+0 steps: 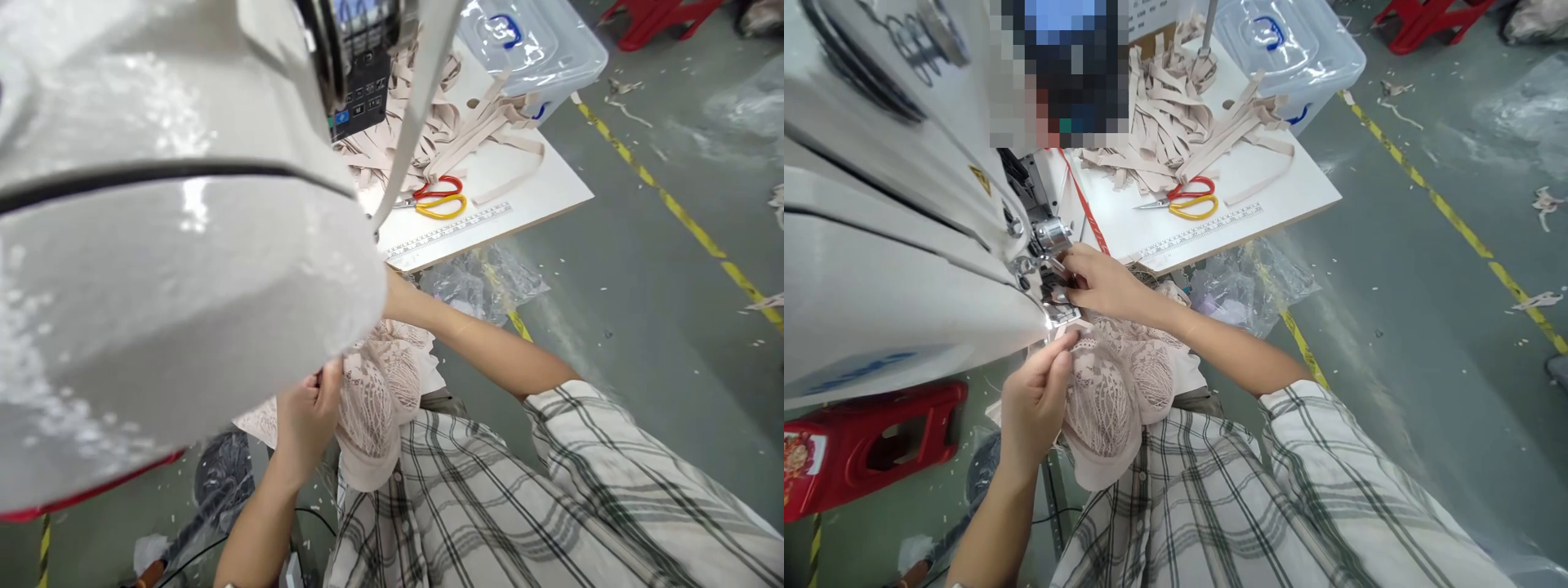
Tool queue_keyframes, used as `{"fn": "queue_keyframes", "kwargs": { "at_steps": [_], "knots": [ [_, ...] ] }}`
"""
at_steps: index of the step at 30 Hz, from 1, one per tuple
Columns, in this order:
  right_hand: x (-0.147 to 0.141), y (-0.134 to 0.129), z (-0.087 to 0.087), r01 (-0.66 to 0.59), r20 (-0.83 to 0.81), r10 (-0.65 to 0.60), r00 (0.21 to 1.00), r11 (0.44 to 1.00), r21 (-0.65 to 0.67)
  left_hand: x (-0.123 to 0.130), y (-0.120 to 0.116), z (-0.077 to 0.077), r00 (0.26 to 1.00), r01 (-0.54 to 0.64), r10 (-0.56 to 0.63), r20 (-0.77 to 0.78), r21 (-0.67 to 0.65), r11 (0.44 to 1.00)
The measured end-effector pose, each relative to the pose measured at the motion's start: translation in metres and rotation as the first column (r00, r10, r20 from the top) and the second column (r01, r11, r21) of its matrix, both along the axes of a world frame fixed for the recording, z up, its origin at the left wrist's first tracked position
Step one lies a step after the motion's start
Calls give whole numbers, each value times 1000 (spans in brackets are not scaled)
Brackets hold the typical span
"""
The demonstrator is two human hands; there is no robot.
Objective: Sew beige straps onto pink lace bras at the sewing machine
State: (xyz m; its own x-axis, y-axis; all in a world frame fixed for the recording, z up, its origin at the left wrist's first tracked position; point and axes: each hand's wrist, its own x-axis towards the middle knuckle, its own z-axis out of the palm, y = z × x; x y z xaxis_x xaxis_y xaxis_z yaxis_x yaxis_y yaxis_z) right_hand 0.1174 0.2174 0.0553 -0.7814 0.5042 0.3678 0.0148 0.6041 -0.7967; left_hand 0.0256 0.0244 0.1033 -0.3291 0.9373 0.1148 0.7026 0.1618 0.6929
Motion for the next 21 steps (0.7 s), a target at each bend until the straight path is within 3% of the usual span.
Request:
{"fn": "queue_keyframes", "kwargs": {
  "at_steps": [8, 21],
  "knots": [
    [1, -7, 1, 67, -115, -84, 990, 988, -143, -9, -10, -11, 976, 44, -37, -215, 30, 999],
    [-1, -9, -4, 109, -68, -114, 991, 992, -70, -10, -10, -18, 949, 76, -41, -314, 99, 992]
  ]
}}
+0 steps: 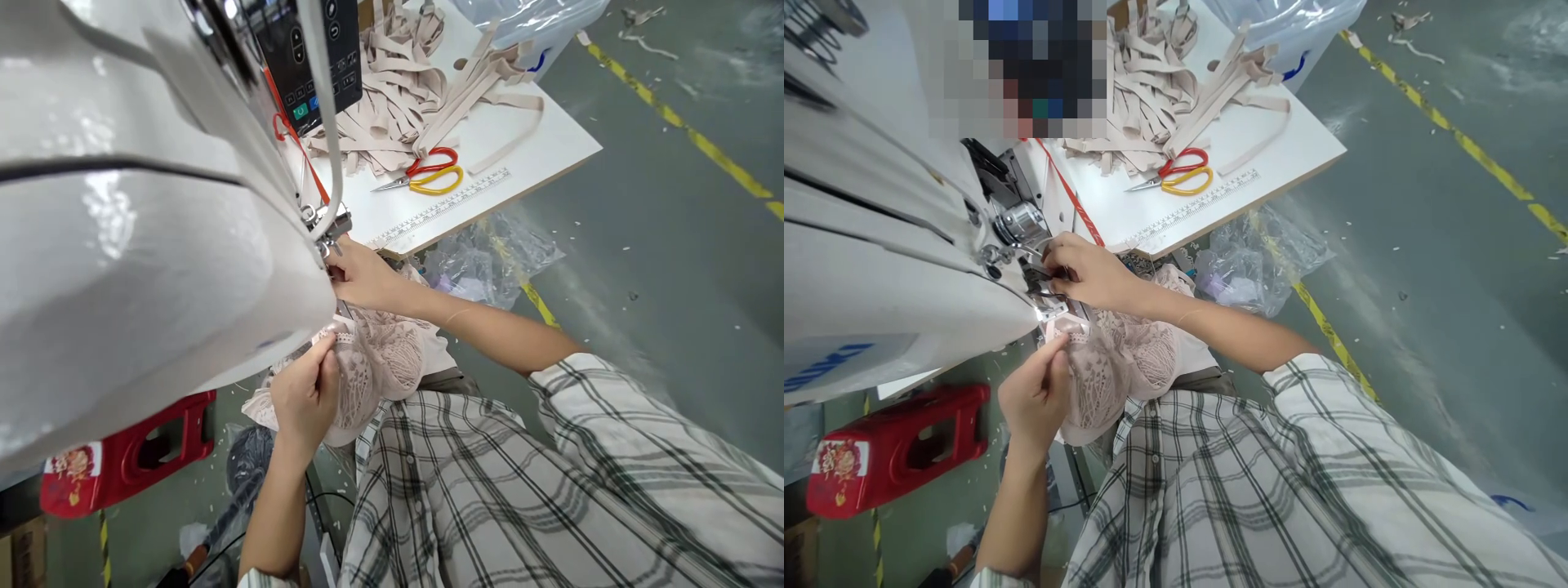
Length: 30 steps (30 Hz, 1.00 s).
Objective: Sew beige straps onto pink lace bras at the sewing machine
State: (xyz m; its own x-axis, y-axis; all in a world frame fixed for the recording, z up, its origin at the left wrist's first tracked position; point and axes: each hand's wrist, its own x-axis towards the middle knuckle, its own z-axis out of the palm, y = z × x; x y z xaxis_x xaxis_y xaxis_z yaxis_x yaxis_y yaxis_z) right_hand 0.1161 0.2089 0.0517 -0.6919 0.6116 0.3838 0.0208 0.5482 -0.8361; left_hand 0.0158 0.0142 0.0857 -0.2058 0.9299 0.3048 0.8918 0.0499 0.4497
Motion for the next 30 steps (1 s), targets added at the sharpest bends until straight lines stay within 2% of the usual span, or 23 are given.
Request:
{"fn": "queue_keyframes", "kwargs": {
  "at_steps": [3, 16, 19, 22, 30],
  "knots": [
    [2, 1, -1, 5, 16, -6, 1000, 1000, 29, 2, 3, -1, 999, 26, -26, -26, 21, 999],
    [9, 5, -2, 8, -51, -10, 999, 1000, -30, 9, 12, -1, 991, 104, -98, -87, 68, 992],
    [11, 5, -2, 7, -84, -8, 996, 1000, -21, 9, 9, -2, 993, 81, -73, -97, 81, 993],
    [14, 3, -2, -8, -90, 5, 996, 999, -31, 7, 3, -6, 996, 9, -2, -87, 88, 996],
    [11, -1, -1, 8, -36, -8, 999, 1000, 0, 3, -1, -10, 997, -47, 45, 59, 38, 998]
  ]
}}
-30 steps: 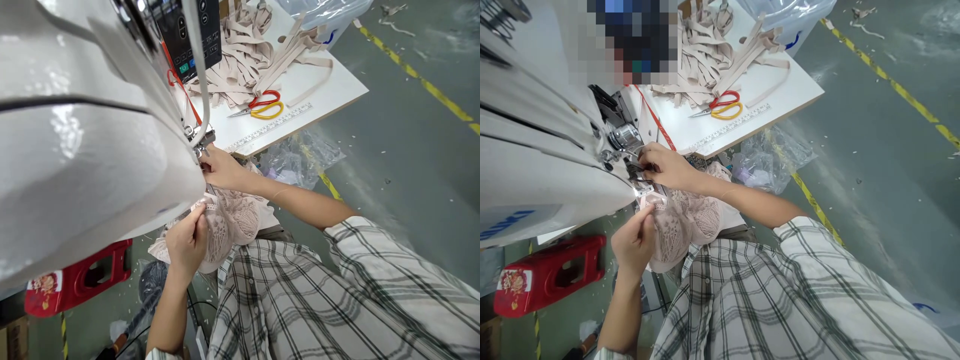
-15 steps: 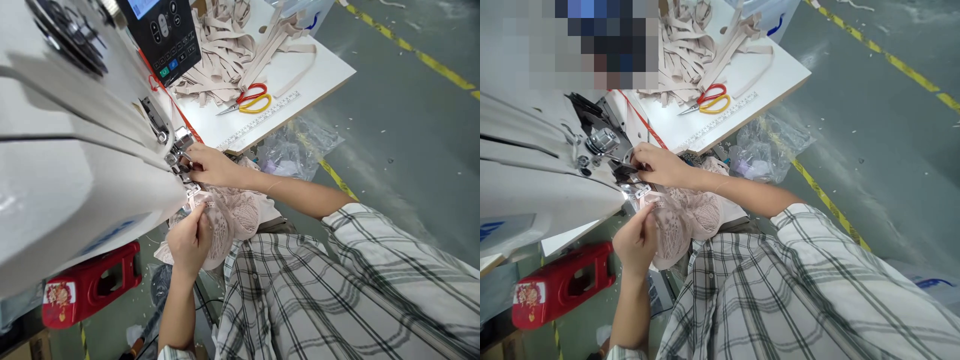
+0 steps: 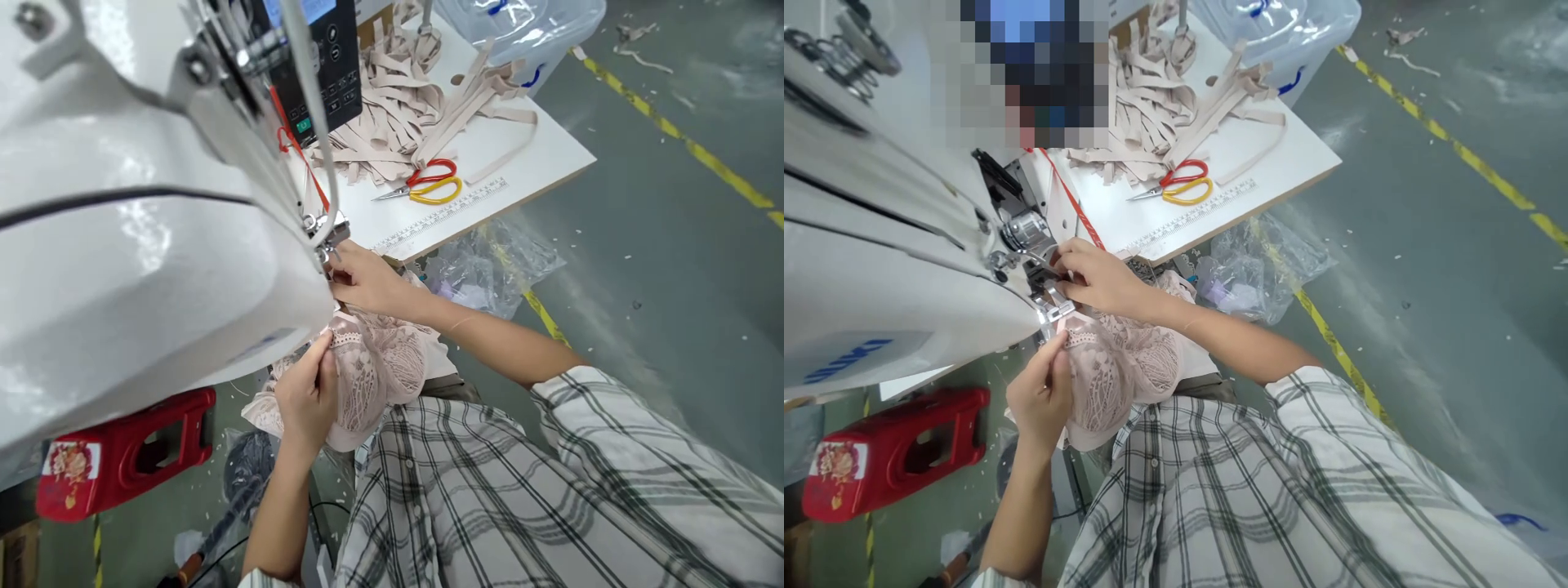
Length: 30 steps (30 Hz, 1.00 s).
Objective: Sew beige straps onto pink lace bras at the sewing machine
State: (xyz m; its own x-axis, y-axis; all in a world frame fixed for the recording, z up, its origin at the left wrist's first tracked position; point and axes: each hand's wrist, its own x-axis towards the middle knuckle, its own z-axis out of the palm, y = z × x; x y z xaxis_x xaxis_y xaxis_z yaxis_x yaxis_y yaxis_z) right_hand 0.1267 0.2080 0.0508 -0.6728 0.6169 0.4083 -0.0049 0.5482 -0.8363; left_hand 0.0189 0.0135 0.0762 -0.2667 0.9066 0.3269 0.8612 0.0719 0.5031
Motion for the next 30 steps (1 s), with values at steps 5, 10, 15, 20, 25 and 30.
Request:
{"fn": "queue_keyframes", "kwargs": {
  "at_steps": [5, 10, 15, 20, 25, 30],
  "knots": [
    [-8, 4, 0, -5, 36, 5, 999, 1000, -8, -5, 4, 4, 999, -29, 31, 42, -49, 998],
    [-12, 7, -3, -1, 29, 0, 1000, 1000, 20, -7, 8, 5, 998, -48, 50, 47, -44, 998],
    [-13, 8, -3, -2, 22, 1, 1000, 999, 35, -5, 10, 8, 998, -37, 38, 44, -10, 999],
    [-11, 7, 1, -8, 59, 8, 998, 1000, 1, -4, 11, 9, 999, -36, 36, 27, -1, 999],
    [-10, 5, 3, -3, 28, 4, 1000, 999, -40, -6, 10, 6, 999, -35, 35, 15, -13, 999],
    [-13, 3, 1, 14, 30, -13, 999, 1000, -16, -10, 4, 0, 995, -98, 98, -31, 13, 995]
  ]
}}
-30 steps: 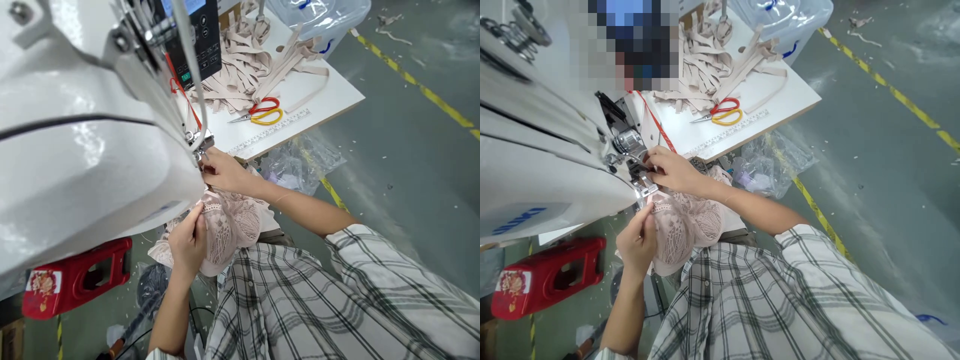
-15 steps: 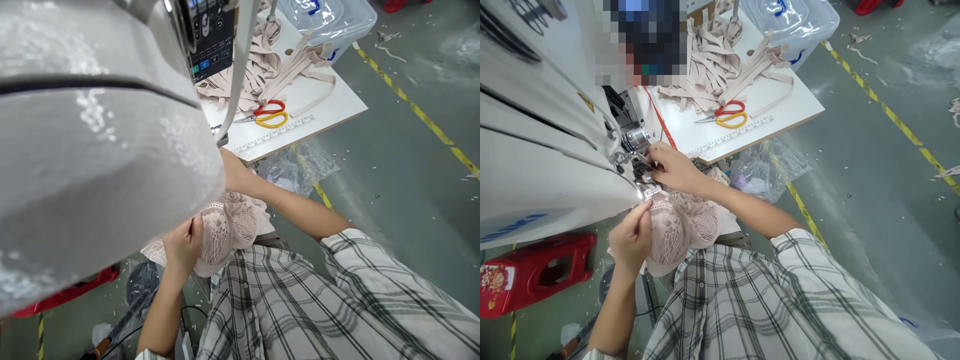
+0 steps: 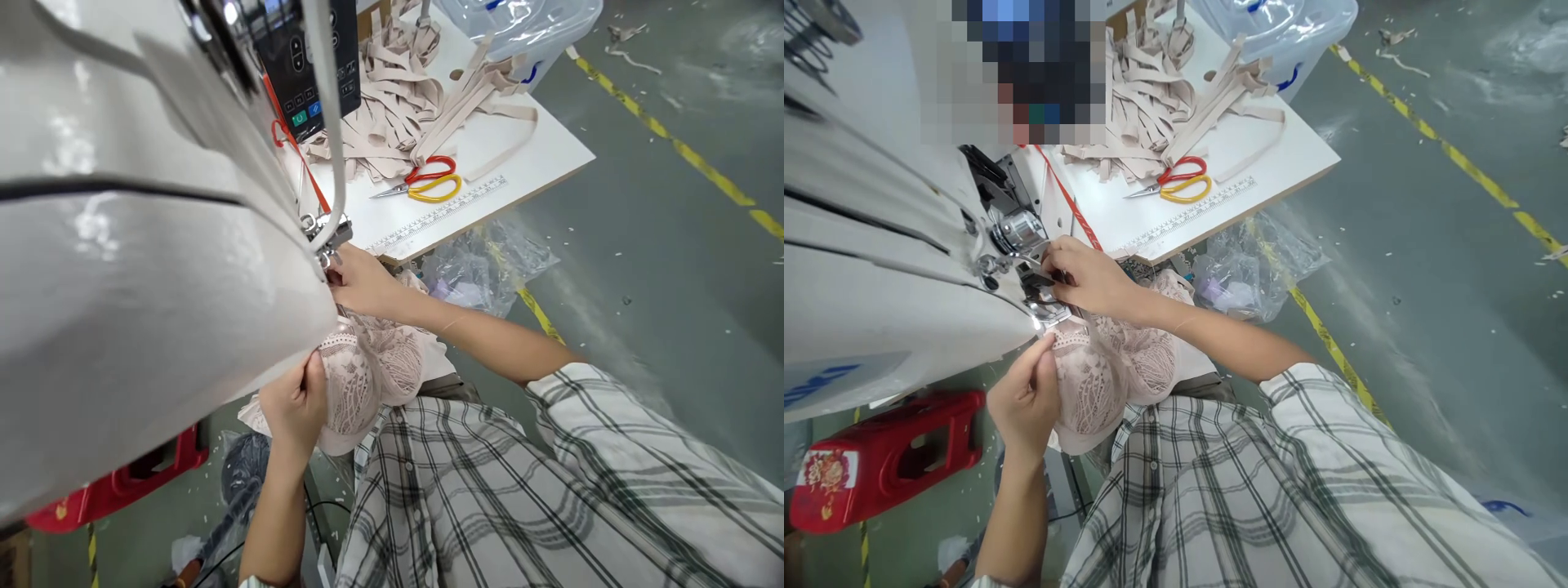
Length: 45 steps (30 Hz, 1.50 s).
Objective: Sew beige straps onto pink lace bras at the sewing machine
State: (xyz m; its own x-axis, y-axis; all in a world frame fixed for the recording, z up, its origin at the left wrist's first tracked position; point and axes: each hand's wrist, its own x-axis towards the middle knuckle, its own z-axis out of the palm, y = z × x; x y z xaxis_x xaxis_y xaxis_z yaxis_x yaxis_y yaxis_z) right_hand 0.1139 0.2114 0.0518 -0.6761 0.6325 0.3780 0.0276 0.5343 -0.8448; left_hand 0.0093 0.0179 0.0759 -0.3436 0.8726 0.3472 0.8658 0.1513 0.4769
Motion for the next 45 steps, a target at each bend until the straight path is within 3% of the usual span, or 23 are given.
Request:
{"fn": "queue_keyframes", "kwargs": {
  "at_steps": [11, 28, 33, 37, 42, 44, 45],
  "knots": [
    [-2, -7, -2, 35, -66, -37, 997, 999, -23, -9, -10, -3, 996, -89, 90, -6, 74, 993],
    [0, 1, -5, -5, -95, 0, 995, 999, -47, 0, 3, 1, 998, -46, 44, 42, 46, 998],
    [4, 3, -3, 28, -11, -28, 1000, 1000, -11, 3, 5, 3, 998, -43, 41, 50, 29, 999],
    [8, 2, 0, 45, 7, -45, 999, 999, 4, 4, 5, -1, 988, -125, 125, 90, -9, 992],
    [5, -1, -1, 27, -110, -37, 993, 995, -98, -4, 9, 2, 902, -170, 224, 368, -175, 970],
    [6, -4, 1, 24, -123, -41, 992, 990, -140, -5, 7, 5, 797, -52, 229, 558, -315, 948],
    [9, -6, 3, 22, -122, -42, 992, 987, -161, -2, 5, 6, 696, 50, 231, 680, -367, 929]
  ]
}}
